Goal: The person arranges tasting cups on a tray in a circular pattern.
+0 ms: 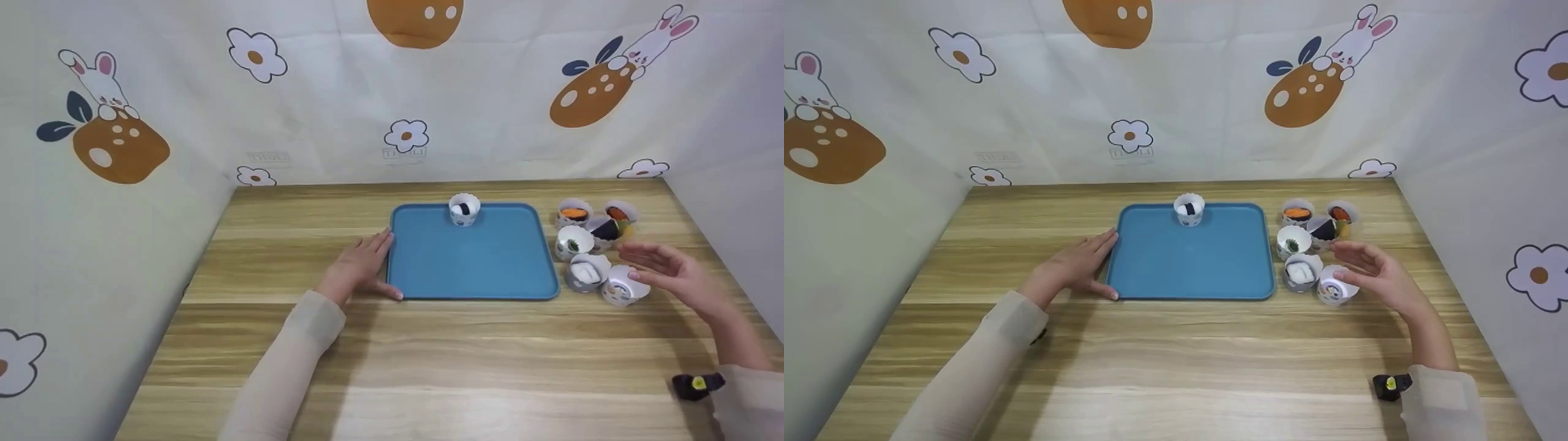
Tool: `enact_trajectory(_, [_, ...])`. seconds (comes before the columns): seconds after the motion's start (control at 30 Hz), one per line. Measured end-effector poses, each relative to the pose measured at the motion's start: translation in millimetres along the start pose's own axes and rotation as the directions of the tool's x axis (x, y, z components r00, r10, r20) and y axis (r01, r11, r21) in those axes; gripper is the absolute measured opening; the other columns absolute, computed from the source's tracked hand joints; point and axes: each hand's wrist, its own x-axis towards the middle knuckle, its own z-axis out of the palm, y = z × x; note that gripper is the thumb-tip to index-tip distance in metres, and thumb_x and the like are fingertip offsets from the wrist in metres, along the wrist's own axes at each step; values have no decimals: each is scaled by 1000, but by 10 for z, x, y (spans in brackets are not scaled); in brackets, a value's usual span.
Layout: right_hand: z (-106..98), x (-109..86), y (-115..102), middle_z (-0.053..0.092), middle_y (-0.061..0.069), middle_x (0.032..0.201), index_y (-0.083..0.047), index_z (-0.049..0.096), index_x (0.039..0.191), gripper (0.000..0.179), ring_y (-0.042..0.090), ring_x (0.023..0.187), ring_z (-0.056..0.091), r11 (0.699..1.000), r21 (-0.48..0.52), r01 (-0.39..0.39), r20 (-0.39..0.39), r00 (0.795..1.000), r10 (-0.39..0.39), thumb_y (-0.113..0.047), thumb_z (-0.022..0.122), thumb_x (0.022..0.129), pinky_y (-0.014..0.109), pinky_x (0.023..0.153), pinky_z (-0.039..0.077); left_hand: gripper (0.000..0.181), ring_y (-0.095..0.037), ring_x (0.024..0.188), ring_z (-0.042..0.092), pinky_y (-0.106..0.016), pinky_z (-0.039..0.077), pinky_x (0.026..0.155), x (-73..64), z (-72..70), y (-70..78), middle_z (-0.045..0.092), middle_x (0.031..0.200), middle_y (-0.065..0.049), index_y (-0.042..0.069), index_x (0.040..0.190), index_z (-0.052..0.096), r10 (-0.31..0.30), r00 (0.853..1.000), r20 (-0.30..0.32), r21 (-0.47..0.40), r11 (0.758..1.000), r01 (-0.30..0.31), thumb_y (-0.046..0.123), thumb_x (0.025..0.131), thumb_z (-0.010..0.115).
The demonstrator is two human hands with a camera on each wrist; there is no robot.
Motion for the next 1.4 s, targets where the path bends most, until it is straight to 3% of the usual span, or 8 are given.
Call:
enact_trajectory(0.3, [-2, -39, 77, 61, -14, 137, 12, 41, 142, 49, -6, 124, 56, 999, 43, 33, 105, 994, -37, 11, 54, 95, 9, 93, 48, 129, -25, 158, 8, -45, 11, 128, 1, -11, 3, 0, 170, -7, 8, 161, 3, 4, 1000, 0, 22, 1000, -4, 77, 73, 68])
enact_trajectory(0.73, [-3, -61, 113, 58, -21, 138, 14, 39, 141, 58, -9, 124, 54, 998, 44, 34, 156, 987, -41, 17, 60, 87, 9, 93, 48, 129, -24, 158, 7, -46, 10, 128, 2, -8, -2, 0, 170, -8, 8, 161, 3, 1, 1000, 0, 3, 1000, -1, 76, 73, 69])
enact_trajectory(0.93, [-4, -66, 134, 56, -20, 138, 15, 34, 144, 68, -4, 120, 57, 998, 58, 23, 203, 979, -35, 18, 63, 83, 12, 92, 51, 129, -24, 158, 7, -45, 10, 128, -1, -15, 5, -1, 170, -7, 8, 161, 2, -6, 1000, 5, 3, 1000, 6, 75, 73, 69])
enact_trajectory(1.07, [0, -74, 132, 56, -19, 136, 11, 34, 147, 70, -3, 117, 57, 1000, 15, 8, 200, 980, -10, 15, 66, 84, 12, 91, 51, 129, -24, 158, 7, -45, 10, 128, -6, -15, 8, -1, 170, -7, 8, 161, 3, -5, 1000, 5, 5, 1000, 5, 75, 73, 69])
enact_trajectory(1.2, [-2, -84, 124, 60, -10, 129, 9, 35, 146, 69, -1, 110, 60, 1000, -10, -14, 203, 979, 16, 13, 66, 85, 14, 88, 53, 128, -25, 158, 8, -47, 12, 128, -7, -8, 10, 0, 170, -8, 7, 161, 4, 4, 1000, -4, 10, 1000, -4, 74, 74, 70])
enact_trajectory(1.4, [1, -87, 96, 65, -5, 117, 11, 42, 139, 62, 0, 102, 62, 993, -111, -40, 176, 983, 59, 7, 71, 84, 13, 83, 52, 127, -26, 158, 8, -47, 12, 128, -8, -9, 11, 1, 170, -9, 7, 161, 5, 5, 1000, -9, 2, 1000, -5, 73, 74, 70])
